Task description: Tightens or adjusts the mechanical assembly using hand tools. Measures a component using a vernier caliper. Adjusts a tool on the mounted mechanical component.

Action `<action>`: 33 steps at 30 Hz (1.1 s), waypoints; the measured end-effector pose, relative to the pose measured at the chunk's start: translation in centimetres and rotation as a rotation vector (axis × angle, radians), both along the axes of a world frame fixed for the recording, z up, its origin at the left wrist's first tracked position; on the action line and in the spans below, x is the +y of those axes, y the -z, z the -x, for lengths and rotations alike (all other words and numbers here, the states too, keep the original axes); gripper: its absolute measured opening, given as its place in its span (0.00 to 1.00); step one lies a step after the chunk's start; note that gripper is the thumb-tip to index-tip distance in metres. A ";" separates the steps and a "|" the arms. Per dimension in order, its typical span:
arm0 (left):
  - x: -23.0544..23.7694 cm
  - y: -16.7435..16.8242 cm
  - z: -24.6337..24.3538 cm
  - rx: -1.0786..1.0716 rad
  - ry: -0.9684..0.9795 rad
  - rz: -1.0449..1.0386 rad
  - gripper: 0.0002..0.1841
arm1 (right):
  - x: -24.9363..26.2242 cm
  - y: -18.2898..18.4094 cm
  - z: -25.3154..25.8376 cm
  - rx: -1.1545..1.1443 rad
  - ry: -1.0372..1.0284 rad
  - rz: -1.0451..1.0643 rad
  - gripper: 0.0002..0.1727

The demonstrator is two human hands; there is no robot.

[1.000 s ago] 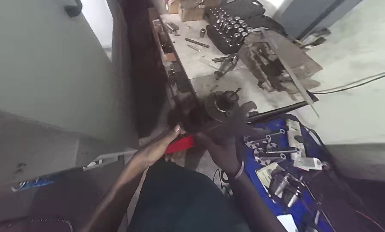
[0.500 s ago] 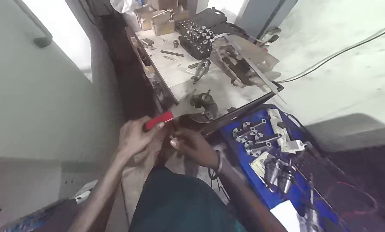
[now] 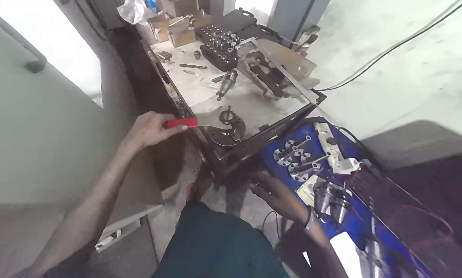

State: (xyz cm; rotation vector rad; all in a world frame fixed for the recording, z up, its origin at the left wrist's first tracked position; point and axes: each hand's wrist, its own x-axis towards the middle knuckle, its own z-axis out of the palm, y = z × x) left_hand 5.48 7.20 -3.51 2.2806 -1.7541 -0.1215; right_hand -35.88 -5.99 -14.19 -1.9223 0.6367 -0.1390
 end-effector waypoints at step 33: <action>1.4 0.7 6.9 -0.161 -0.493 -0.063 0.17 | 5.1 -11.4 -26.4 0.237 -0.188 0.938 0.14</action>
